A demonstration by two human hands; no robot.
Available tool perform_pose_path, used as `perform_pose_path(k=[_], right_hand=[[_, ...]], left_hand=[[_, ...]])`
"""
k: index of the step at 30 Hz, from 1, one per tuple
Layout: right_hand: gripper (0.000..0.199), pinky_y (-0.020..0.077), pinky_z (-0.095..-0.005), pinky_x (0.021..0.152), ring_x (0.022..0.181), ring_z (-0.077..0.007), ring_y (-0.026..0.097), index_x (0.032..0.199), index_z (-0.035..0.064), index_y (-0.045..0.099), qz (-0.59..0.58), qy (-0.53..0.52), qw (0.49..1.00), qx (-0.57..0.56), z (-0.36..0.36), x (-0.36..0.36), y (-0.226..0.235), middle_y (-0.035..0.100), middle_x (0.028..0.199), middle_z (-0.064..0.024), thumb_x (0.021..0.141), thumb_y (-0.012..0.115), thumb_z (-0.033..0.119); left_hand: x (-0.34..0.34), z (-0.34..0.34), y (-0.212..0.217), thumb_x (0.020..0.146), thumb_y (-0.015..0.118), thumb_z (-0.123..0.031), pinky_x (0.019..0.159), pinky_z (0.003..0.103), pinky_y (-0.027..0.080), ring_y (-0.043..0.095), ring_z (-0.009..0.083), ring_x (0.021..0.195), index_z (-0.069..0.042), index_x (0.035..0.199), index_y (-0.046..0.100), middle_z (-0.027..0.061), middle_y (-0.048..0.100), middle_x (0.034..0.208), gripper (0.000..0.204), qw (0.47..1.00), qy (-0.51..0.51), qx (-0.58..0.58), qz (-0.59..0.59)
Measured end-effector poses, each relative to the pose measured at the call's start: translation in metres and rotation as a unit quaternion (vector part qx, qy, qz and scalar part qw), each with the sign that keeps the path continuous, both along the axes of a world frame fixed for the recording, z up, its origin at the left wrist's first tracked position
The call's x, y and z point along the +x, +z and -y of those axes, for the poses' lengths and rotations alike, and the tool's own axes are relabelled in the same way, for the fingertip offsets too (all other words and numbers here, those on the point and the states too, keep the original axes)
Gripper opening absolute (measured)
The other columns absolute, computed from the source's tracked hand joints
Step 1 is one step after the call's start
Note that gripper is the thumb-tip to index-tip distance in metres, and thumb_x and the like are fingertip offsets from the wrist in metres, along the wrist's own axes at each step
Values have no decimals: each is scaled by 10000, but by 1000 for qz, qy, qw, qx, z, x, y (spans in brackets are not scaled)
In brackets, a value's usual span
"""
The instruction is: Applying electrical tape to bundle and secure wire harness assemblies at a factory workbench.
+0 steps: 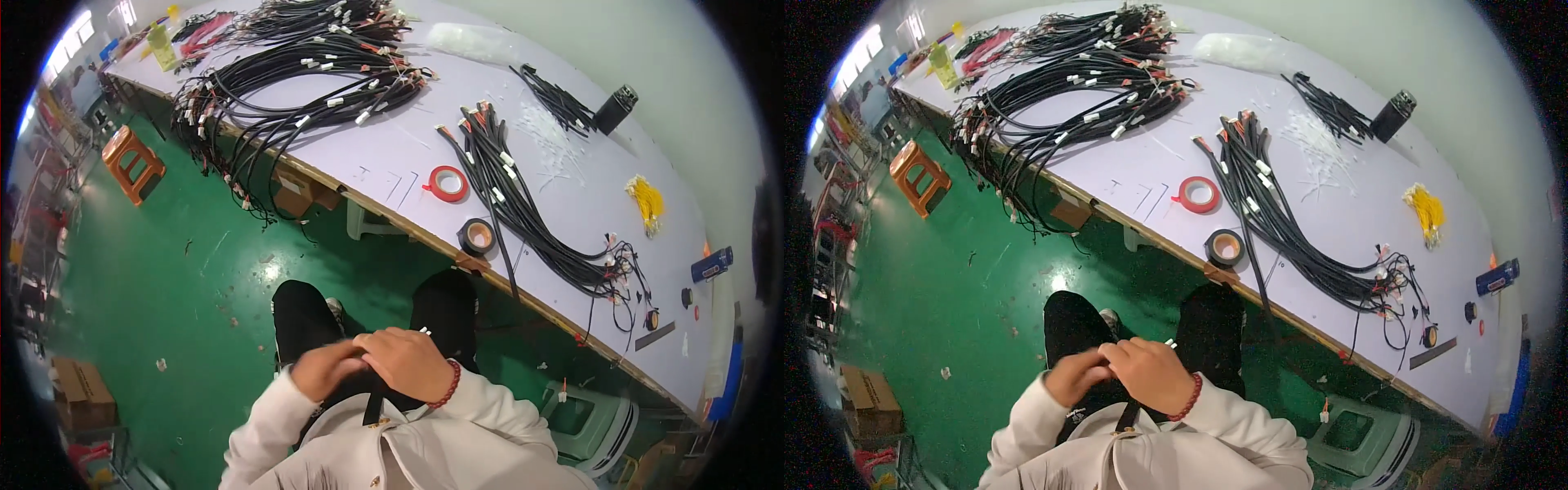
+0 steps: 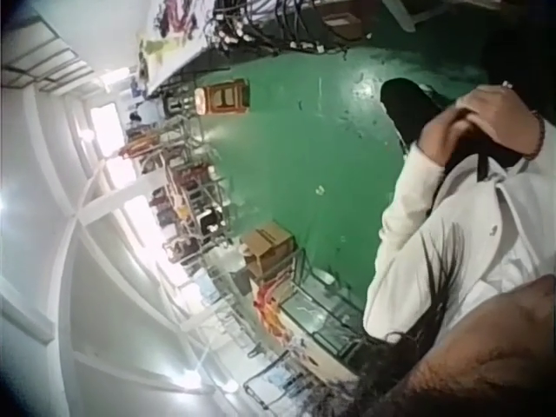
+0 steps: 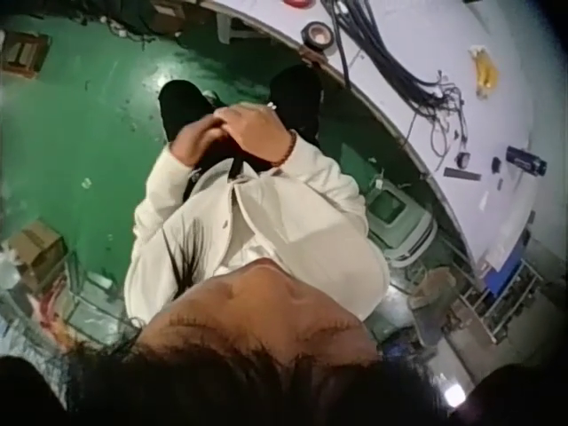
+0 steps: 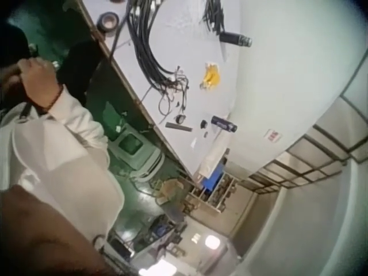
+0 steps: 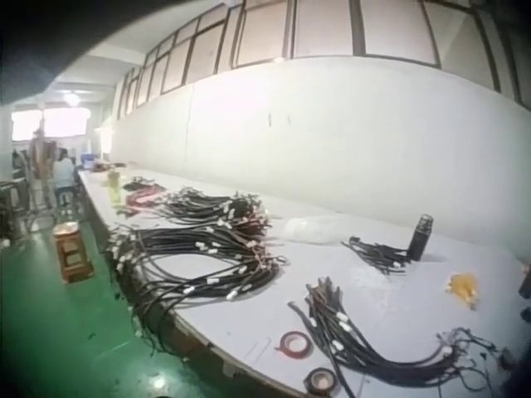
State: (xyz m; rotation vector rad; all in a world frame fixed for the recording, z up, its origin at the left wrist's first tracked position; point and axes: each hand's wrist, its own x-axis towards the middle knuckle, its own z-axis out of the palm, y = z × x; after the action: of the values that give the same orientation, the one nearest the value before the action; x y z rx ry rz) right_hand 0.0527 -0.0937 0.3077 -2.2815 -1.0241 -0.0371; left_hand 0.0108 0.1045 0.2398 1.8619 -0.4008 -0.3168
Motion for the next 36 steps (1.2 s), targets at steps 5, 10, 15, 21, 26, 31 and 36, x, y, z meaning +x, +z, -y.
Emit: perform_pose_path(k=[5,10,15,21,26,31,36], right_hand=[[128,471,-349,791,833,-297,599,821,34,590,90,-150,976,133,56,32,45,629,898,-110,710,607,-29],[146,380,-383,886,1004,-294,515,900,48,594,210,-318,922,69,79,66,48,557,1069,-114,758,626,60],[243,335,-420,924,1024,-307,492,926,65,572,242,-330,910,-58,75,79,33,552,1075,-96,718,677,135],[178,359,-412,914,1026,-317,503,848,48,555,233,-321,918,-22,78,74,31,547,1156,-120,718,670,88],[232,528,-426,724,921,-297,578,843,34,456,-305,7,854,421,60,19,20,512,1148,-269,715,636,103],[383,525,-316,590,780,-168,524,1069,-7,459,-643,-47,563,517,36,-17,-28,521,994,-150,729,492,165],[276,455,-257,499,674,-120,500,962,-34,534,-602,-76,615,503,39,-27,-40,543,912,-115,734,473,110]], left_hand=[[24,25,24,951,460,-169,539,206,287,342,71,600,-38,1194,502,-27,402,692,279,942,3,-258,-215],[23,19,23,939,474,-160,528,202,263,342,70,601,-30,1225,488,-23,412,690,314,893,30,-350,-282],[20,12,32,914,451,-205,521,199,249,334,66,605,-31,1236,484,-8,440,695,367,882,70,-344,-314],[21,25,35,891,414,-195,522,195,246,327,66,590,-35,1265,467,-4,446,704,411,900,72,-345,-257],[24,32,39,886,449,-188,530,191,248,327,54,602,-36,1286,447,-19,447,745,428,908,98,-315,-257],[21,44,37,909,452,-138,563,182,287,354,39,650,-42,1312,385,-33,443,826,420,927,90,-266,-249],[10,53,38,955,410,-134,653,180,348,414,56,700,-31,1306,346,-15,473,815,371,941,59,-254,-215]])
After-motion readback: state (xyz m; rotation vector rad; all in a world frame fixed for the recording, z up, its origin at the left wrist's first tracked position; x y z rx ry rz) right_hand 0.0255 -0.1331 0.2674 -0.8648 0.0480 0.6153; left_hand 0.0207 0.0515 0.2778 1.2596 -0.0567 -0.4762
